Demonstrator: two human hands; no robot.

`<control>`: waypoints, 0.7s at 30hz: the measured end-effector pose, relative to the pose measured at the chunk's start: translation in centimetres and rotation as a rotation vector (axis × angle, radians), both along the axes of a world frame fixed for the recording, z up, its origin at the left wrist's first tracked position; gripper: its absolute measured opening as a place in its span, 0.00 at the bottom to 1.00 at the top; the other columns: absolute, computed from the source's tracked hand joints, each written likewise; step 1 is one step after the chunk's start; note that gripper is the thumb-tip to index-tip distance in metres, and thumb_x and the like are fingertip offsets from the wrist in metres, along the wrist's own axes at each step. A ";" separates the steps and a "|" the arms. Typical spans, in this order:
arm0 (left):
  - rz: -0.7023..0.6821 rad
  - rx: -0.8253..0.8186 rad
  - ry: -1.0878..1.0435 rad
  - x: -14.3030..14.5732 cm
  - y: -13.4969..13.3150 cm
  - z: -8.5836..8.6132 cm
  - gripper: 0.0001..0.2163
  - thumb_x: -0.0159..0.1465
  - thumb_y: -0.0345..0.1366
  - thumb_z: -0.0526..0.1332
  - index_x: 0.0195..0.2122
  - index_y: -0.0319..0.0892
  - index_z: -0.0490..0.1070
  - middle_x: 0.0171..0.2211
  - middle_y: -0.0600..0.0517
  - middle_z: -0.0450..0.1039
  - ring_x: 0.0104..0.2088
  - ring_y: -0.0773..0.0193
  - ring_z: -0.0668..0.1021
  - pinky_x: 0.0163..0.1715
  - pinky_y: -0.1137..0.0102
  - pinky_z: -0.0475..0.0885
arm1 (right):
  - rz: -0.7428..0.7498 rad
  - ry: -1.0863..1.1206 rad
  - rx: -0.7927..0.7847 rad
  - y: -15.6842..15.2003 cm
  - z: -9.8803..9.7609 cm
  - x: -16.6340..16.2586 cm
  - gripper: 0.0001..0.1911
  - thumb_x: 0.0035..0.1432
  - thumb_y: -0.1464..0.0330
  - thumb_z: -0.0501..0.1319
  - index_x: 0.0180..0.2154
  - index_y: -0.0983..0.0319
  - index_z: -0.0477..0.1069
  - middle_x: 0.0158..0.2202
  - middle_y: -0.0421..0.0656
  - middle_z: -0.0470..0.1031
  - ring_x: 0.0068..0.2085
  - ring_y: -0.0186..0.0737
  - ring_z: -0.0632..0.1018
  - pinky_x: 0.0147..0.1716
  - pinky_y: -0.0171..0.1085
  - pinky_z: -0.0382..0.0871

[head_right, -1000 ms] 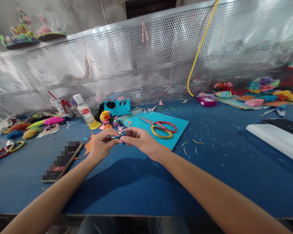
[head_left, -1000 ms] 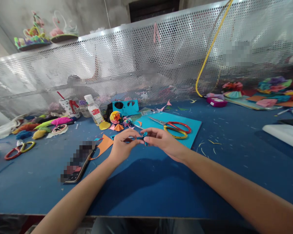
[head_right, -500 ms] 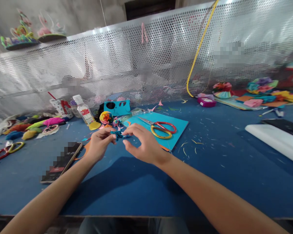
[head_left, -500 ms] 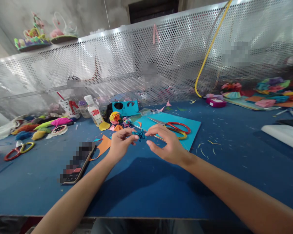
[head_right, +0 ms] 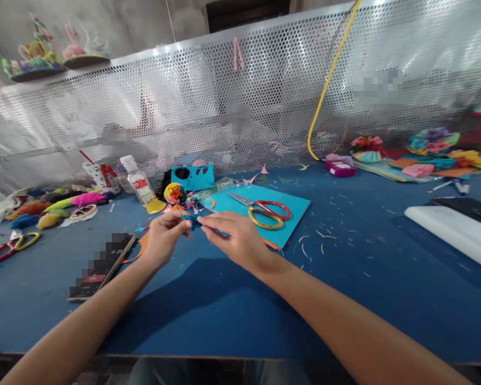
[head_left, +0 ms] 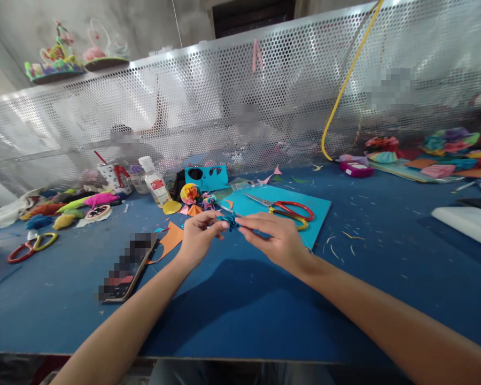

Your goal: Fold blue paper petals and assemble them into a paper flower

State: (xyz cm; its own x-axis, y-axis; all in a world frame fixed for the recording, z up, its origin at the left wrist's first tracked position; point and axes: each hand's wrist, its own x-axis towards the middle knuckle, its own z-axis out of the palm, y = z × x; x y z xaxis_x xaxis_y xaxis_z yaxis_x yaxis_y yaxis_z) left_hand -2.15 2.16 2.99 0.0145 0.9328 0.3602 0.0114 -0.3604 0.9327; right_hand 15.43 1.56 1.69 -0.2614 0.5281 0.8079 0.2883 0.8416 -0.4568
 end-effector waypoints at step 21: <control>-0.093 -0.095 -0.100 0.1 0.1 -0.7 0.09 0.47 0.38 0.67 0.25 0.38 0.71 0.19 0.56 0.68 0.19 0.72 0.71 0.18 0.78 0.69 | 0.090 -0.028 0.076 -0.1 -0.1 -0.3 0.11 0.56 0.72 0.58 0.41 0.57 0.71 0.39 0.41 0.75 0.40 0.36 0.75 0.39 0.36 0.71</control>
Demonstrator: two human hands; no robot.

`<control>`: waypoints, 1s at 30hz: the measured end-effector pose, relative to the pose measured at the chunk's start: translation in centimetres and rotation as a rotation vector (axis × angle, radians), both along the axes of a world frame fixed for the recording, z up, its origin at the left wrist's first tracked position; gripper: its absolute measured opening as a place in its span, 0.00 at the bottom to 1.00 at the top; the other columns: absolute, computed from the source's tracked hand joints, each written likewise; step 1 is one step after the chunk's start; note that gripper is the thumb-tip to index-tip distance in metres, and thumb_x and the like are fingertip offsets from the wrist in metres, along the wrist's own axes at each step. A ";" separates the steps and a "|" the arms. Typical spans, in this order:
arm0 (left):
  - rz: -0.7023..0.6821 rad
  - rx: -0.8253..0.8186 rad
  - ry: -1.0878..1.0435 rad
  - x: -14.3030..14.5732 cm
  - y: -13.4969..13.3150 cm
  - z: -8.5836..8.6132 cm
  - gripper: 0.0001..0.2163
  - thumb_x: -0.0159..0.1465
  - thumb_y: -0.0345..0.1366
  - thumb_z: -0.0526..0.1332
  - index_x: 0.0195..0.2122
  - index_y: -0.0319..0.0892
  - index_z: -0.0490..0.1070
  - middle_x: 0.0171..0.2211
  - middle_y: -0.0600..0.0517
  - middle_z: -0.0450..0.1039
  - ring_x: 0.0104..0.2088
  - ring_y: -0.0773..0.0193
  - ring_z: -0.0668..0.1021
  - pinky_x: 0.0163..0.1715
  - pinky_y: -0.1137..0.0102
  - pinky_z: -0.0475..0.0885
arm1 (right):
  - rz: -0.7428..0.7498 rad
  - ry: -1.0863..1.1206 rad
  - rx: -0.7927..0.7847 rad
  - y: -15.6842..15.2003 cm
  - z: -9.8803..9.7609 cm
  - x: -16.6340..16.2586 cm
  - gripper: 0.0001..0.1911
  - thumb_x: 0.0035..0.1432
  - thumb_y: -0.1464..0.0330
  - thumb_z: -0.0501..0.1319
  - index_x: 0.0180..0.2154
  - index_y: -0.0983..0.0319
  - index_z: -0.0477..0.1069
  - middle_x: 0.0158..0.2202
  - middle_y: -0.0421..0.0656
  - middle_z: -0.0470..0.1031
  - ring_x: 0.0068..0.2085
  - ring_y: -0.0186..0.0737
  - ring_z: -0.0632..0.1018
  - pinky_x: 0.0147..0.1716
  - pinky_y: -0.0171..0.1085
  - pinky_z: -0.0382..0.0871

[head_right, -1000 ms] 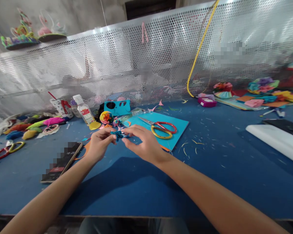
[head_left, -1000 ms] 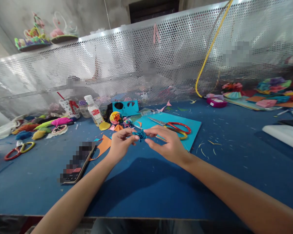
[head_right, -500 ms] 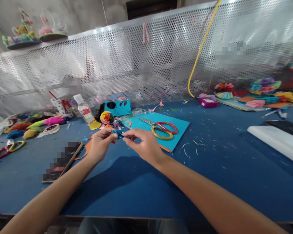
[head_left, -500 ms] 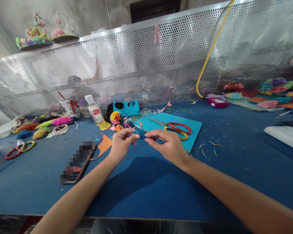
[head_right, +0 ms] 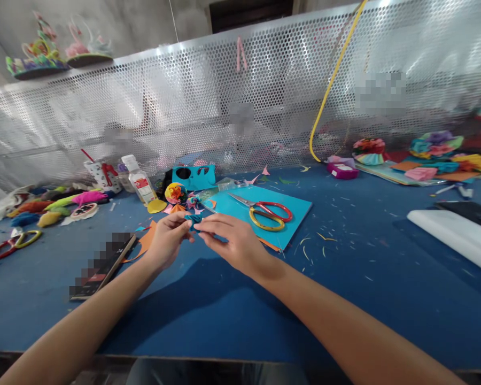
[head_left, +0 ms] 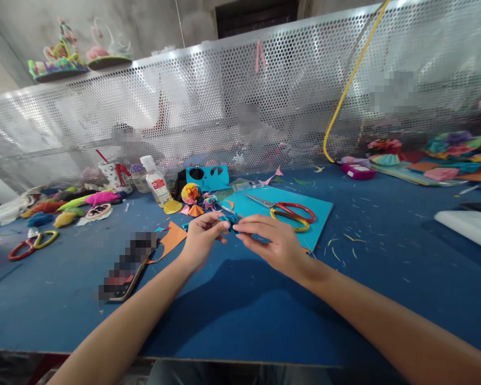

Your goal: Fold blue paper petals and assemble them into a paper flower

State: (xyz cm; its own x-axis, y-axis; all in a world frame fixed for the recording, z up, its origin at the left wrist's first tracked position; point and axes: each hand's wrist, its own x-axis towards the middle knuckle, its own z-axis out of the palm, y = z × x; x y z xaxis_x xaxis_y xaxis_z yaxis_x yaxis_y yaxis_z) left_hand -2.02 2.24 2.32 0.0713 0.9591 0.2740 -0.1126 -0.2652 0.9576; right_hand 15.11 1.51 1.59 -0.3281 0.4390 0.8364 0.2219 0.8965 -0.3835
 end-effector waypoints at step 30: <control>0.147 0.302 0.233 0.1 -1.1 0.4 0.05 0.49 0.32 0.66 0.26 0.39 0.71 0.24 0.55 0.69 0.22 0.70 0.73 0.19 0.77 0.74 | 0.189 0.240 -0.622 -0.5 1.4 -0.5 0.06 0.45 0.67 0.66 0.23 0.61 0.72 0.24 0.38 0.73 0.28 0.33 0.73 0.27 0.31 0.69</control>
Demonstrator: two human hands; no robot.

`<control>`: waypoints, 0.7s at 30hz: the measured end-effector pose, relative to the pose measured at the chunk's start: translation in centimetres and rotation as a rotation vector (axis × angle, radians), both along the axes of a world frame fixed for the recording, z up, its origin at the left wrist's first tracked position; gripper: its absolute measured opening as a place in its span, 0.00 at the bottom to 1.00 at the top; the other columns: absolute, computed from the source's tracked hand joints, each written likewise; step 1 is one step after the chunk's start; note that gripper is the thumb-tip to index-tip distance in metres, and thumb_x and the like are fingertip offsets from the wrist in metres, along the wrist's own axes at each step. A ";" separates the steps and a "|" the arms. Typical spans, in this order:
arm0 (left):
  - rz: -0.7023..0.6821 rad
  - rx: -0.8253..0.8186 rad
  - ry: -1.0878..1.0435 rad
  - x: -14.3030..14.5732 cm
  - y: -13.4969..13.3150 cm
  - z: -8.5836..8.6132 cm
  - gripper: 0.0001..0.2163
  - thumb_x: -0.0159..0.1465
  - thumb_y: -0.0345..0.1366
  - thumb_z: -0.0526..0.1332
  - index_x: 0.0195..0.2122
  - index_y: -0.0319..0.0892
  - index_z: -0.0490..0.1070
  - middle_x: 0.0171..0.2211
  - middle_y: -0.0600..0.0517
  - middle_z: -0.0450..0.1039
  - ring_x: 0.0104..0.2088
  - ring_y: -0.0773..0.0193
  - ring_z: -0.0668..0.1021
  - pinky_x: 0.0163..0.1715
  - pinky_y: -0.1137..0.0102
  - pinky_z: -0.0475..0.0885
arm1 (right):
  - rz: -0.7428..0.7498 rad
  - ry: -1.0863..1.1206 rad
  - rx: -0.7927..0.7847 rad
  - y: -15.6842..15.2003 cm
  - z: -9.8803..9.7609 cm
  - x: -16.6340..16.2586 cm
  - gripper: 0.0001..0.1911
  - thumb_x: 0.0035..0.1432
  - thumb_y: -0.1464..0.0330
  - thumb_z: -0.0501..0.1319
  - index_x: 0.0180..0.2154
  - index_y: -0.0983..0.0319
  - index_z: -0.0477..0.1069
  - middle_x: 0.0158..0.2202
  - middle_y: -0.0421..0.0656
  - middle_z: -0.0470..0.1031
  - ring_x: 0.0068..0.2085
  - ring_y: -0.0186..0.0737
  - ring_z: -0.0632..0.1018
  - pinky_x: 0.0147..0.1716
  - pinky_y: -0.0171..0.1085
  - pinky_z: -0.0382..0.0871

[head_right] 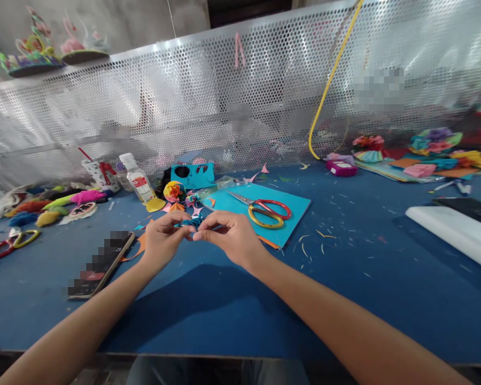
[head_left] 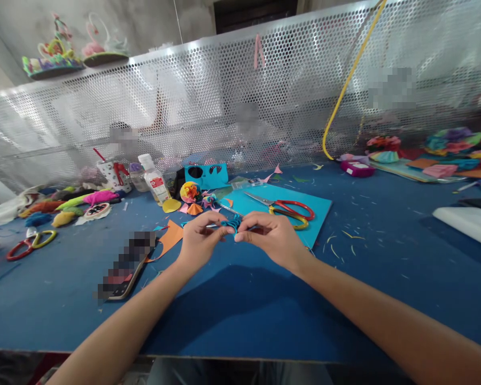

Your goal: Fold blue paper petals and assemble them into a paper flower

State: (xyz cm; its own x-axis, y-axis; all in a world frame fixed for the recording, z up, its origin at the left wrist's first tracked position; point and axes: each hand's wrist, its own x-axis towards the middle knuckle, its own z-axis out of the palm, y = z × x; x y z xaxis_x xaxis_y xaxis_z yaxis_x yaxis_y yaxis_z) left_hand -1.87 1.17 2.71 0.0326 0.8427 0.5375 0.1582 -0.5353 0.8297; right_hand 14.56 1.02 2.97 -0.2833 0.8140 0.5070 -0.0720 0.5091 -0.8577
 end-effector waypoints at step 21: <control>-0.010 0.044 0.107 -0.4 0.3 -0.5 0.04 0.51 0.35 0.64 0.25 0.41 0.73 0.27 0.53 0.71 0.24 0.68 0.75 0.20 0.76 0.74 | -0.250 -0.314 0.504 0.0 -0.3 0.6 0.04 0.55 0.73 0.58 0.30 0.61 0.72 0.31 0.41 0.75 0.33 0.35 0.75 0.34 0.33 0.68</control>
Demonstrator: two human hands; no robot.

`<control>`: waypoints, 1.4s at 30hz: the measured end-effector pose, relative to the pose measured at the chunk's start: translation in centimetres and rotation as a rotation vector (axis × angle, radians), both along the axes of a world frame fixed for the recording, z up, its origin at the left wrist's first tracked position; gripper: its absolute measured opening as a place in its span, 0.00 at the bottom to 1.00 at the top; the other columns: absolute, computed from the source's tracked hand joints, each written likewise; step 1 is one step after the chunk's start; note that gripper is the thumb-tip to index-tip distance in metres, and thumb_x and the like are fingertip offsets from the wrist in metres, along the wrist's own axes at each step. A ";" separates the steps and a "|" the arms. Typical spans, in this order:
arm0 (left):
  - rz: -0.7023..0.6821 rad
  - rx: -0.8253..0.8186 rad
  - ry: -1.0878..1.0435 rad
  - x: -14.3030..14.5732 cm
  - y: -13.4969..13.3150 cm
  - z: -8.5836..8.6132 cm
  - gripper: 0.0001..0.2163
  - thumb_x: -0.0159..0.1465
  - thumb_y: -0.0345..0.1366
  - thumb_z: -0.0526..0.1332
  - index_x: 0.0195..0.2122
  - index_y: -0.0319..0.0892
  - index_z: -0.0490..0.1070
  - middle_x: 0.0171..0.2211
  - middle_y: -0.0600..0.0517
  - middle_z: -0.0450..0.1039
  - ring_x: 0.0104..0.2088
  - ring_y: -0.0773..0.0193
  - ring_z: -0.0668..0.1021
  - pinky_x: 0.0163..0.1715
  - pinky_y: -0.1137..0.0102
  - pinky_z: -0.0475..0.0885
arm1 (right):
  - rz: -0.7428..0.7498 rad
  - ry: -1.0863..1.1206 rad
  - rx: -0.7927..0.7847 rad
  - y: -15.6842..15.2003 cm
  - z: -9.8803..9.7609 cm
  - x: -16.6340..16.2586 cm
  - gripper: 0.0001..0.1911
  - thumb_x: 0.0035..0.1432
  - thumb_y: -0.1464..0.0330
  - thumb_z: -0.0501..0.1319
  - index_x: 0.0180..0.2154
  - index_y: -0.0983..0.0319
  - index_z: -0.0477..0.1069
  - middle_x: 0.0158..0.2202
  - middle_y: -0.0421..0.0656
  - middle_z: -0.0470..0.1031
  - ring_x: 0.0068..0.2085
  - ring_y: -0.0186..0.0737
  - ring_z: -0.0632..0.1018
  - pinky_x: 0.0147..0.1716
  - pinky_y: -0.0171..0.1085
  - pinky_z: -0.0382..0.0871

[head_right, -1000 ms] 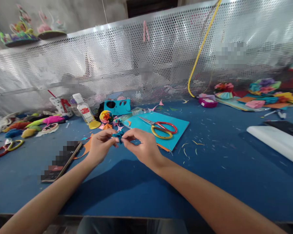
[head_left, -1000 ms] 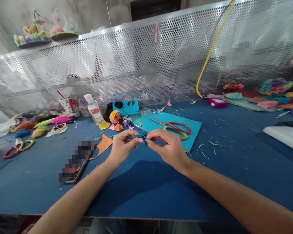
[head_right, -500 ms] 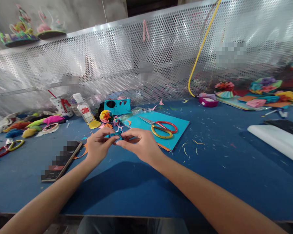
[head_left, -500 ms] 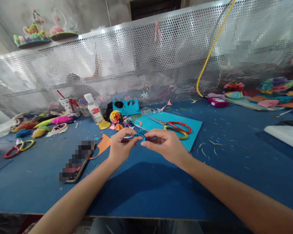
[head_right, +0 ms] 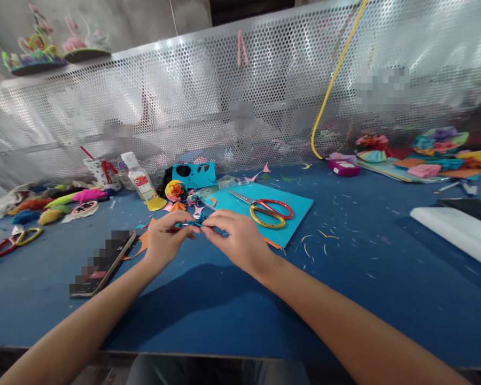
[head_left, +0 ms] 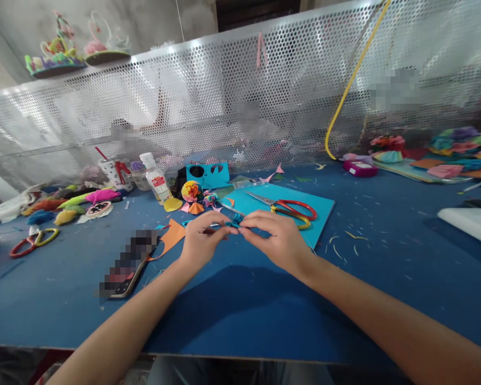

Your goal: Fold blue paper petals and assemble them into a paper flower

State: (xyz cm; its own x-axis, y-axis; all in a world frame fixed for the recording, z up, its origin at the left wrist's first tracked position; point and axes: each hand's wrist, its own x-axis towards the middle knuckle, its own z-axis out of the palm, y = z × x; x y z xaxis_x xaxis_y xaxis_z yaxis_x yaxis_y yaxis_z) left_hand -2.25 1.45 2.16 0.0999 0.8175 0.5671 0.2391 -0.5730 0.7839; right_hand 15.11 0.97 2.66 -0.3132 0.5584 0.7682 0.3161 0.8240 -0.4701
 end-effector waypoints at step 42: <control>-0.352 -0.523 -0.303 -0.7 0.9 0.0 0.18 0.43 0.37 0.70 0.34 0.40 0.69 0.20 0.57 0.68 0.18 0.73 0.70 0.20 0.75 0.73 | 0.151 0.157 -0.330 1.3 -1.8 -0.6 0.09 0.59 0.68 0.54 0.42 0.59 0.68 0.41 0.45 0.73 0.41 0.39 0.74 0.39 0.39 0.70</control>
State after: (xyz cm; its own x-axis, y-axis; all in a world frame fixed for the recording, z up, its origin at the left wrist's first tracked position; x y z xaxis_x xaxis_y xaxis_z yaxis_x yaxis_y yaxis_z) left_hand -2.91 2.36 2.17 0.3082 0.9390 0.1523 -0.1640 -0.1053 0.9808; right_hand 14.55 2.30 0.86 -0.3043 0.7400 0.5998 0.1060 0.6521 -0.7507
